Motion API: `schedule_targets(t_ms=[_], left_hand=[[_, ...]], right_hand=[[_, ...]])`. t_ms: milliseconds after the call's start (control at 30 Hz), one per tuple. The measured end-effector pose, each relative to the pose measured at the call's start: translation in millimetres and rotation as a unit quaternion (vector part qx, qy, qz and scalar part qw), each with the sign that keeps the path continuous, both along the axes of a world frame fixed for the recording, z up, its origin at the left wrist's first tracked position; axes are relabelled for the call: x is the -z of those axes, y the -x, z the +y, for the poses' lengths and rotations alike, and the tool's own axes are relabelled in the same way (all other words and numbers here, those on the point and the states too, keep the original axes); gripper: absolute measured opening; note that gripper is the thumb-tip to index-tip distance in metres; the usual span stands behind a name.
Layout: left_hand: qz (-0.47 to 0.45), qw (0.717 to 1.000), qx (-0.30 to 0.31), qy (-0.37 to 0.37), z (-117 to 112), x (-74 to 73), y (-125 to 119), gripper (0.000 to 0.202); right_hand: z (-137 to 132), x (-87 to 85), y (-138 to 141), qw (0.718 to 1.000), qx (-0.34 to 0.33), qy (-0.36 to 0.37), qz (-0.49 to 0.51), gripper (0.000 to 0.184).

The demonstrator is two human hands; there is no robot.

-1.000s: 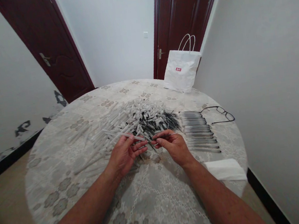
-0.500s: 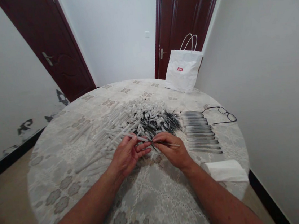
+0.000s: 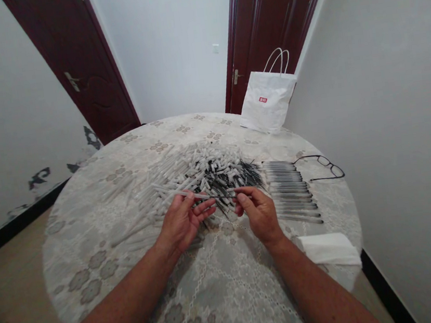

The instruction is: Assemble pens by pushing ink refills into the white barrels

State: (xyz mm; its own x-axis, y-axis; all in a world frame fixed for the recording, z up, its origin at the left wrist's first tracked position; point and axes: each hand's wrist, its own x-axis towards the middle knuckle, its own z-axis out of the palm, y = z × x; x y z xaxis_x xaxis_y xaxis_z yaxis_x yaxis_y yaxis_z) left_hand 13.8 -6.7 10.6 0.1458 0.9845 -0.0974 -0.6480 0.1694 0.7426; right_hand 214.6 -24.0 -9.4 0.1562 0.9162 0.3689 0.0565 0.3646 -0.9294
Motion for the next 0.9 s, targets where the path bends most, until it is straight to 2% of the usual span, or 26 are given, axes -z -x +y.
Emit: schedule_targets(t_ms=[100,267,400,533,633,700,767,833,900], left_hand=[[0.008,1.000,0.007,-0.005,-1,1.2,-1,0.027],[0.008,0.999,0.040,-0.017,-3,-0.3,-2,0.027],[-0.009,0.996,0.083,-0.014,-7,-0.8,-5,0.032],[-0.004,0.993,0.115,-0.007,-9,0.4,-7,0.032],[-0.020,0.994,0.111,-0.002,-7,-1.1,-3,0.027],[-0.043,0.996,0.084,0.003,-3,-3.7,2,0.024],[-0.068,0.997,0.045,0.007,2,-6.7,8,0.021],[-0.085,0.996,0.006,0.011,7,-9.1,14,0.020],[-0.095,0.995,-0.023,0.016,10,-10.7,18,0.020]], right_hand=[[-1,-3.4,5,0.999,0.001,0.013,-0.031,0.025],[-6,-8.7,12,0.989,-0.059,0.043,-0.129,0.038],[-11,-16.1,22,0.973,-0.097,0.025,-0.210,0.052],[-9,-23.5,38,0.966,-0.136,0.020,-0.221,0.058],[-1,-26.6,44,0.968,-0.164,0.027,-0.188,0.057],[5,-27.5,43,0.978,-0.146,0.031,-0.143,0.056],[10,-27.1,37,0.985,-0.099,0.038,-0.139,0.049],[12,-25.2,29,0.974,-0.048,0.028,-0.220,0.035],[11,-21.8,21,0.941,-0.026,-0.011,-0.337,0.022]])
